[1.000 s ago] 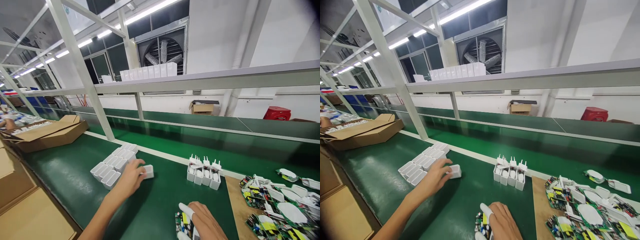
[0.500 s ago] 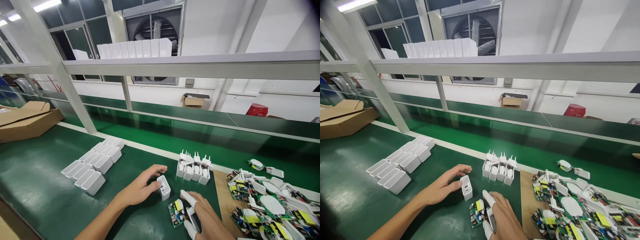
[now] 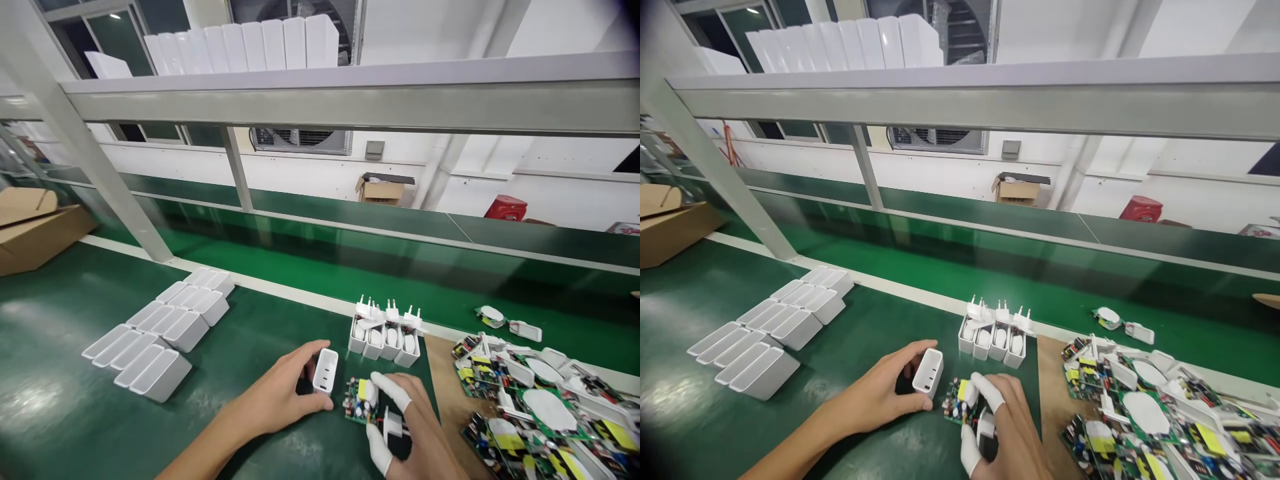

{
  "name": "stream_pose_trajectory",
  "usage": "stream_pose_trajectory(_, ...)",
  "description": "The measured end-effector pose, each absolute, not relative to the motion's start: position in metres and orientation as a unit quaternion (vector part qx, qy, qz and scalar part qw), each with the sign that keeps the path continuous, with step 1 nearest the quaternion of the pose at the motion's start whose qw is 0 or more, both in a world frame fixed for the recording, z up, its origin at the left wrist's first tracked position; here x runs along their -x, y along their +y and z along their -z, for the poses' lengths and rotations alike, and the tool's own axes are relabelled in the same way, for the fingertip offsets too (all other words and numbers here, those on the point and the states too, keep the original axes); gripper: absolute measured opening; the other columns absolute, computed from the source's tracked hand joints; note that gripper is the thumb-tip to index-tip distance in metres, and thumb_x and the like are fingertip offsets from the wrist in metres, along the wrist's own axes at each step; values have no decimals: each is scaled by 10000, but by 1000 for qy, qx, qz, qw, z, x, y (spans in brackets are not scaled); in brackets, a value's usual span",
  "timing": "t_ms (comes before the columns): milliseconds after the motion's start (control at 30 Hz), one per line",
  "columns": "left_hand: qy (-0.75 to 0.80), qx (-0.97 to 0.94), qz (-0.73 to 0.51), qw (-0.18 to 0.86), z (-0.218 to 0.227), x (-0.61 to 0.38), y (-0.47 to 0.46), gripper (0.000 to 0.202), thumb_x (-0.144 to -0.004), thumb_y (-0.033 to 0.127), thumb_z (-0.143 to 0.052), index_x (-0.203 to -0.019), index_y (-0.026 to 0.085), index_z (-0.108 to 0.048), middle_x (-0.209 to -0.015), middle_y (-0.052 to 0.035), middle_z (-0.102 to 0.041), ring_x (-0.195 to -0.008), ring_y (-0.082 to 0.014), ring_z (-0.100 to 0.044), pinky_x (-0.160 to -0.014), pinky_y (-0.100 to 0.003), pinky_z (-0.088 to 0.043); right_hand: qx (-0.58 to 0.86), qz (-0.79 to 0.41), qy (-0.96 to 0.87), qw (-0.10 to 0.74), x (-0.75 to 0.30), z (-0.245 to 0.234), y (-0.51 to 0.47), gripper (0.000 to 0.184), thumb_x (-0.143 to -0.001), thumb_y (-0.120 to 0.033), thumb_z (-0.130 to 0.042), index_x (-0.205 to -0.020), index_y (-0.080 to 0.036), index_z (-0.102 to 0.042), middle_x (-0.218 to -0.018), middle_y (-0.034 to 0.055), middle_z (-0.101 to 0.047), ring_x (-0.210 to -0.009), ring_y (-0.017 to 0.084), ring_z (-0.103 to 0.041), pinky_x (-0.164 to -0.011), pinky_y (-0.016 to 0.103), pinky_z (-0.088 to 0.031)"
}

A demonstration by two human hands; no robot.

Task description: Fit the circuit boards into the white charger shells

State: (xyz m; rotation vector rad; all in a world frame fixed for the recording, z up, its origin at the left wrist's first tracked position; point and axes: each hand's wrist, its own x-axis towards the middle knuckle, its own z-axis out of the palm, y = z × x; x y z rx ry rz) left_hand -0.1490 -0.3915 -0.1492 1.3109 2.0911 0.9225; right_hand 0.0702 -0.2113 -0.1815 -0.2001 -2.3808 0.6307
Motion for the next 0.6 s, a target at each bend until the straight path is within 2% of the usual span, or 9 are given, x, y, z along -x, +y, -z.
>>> stream_pose_trajectory(67,749,-518,-354,212,149,146,-388,738,-859,294,-854,-1513,334,-514,-1330,-84,-653,-1190,-304,-612,-1058,-486,-544,96,-213,-903,361,-70,176,-213,517,-973,-154,-554,-1482,-205,-474,-1280,139,-649,-1210,303,-623,-962,452,-605)
stream_pose_trajectory(167,704,-575,-390,148,147,139,-383,719,-884,203,-821,-1515,335,-504,-1412,-91,-603,-1322,-301,-545,-1139,-473,-498,84,-196,-893,397,-71,168,-219,533,-967,-128,-589,-1484,-193,-482,-1300,150,-661,-1246,324,-619,-989,476,-598)
stream_pose_trajectory(333,684,-605,-385,134,147,129,-383,702,-960,144,-714,-1570,358,-440,-1441,-88,-550,-1286,-253,-594,-1094,-378,-536,78,-153,-903,394,-72,170,-231,608,-933,-78,-568,-1515,-208,-450,-1311,129,-692,-1263,336,-637,-1017,483,-594)
stream_pose_trajectory(500,677,-621,-381,108,151,125,-383,713,-965,100,-678,-1580,342,-409,-1403,-95,-538,-1286,-251,-577,-1085,-372,-536,66,-134,-916,372,-73,178,-230,692,-910,-70,-537,-1573,-191,-381,-1343,128,-684,-1307,344,-610,-1047,490,-580)
stream_pose_trajectory(600,671,-629,-381,96,151,125,-381,711,-962,85,-672,-1573,332,-405,-1391,-101,-539,-1282,-256,-568,-1081,-383,-536,65,-114,-915,381,-72,181,-228,674,-899,-75,-528,-1552,-168,-396,-1315,136,-692,-1284,348,-624,-1033,501,-583)
